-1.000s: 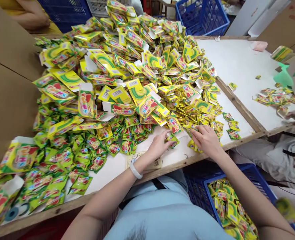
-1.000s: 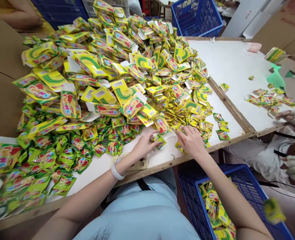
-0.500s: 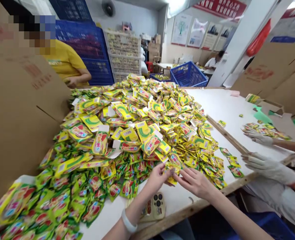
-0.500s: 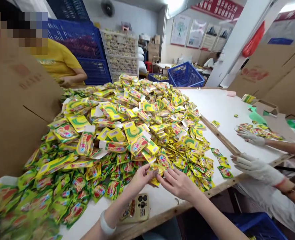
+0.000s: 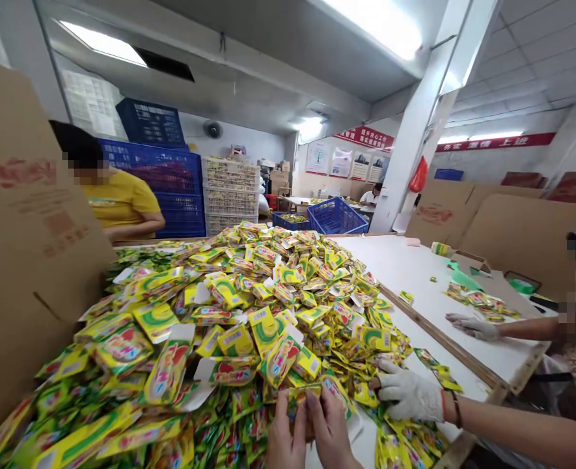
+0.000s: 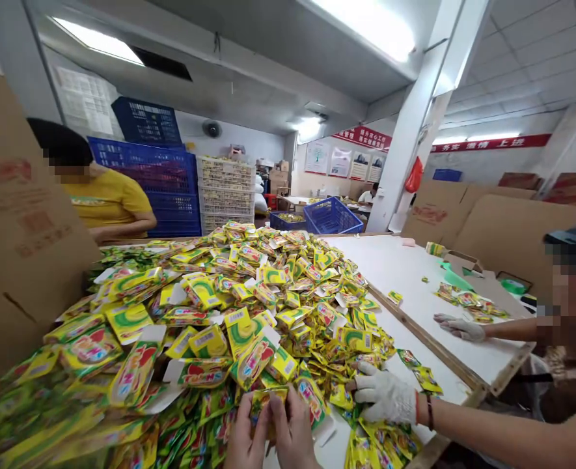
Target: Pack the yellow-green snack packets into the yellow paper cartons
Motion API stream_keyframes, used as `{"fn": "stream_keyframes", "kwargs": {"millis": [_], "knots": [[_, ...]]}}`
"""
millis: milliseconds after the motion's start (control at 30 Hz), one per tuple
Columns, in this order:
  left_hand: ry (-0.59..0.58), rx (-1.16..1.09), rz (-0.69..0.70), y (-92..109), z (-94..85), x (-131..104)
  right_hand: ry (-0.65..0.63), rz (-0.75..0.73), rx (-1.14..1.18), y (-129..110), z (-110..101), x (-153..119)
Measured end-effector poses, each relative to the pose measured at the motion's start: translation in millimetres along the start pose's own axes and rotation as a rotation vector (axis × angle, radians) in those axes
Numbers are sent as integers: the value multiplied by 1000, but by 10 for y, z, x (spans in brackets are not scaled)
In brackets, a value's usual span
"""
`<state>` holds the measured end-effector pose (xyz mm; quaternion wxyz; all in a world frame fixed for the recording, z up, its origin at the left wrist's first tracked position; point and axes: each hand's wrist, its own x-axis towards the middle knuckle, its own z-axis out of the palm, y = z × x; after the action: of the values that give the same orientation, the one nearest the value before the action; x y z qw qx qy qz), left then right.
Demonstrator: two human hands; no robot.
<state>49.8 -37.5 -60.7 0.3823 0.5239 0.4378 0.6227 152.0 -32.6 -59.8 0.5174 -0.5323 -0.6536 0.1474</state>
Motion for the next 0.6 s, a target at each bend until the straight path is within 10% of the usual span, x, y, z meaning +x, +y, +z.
{"fn": "stream_keyframes", "kwargs": {"millis": [300,600], "knots": [[-71,457,249,81,-387,321,30,70,51,-237,353,91],[-9,615,359,14,-400,316,145,165,168,-163,578,-52]]}}
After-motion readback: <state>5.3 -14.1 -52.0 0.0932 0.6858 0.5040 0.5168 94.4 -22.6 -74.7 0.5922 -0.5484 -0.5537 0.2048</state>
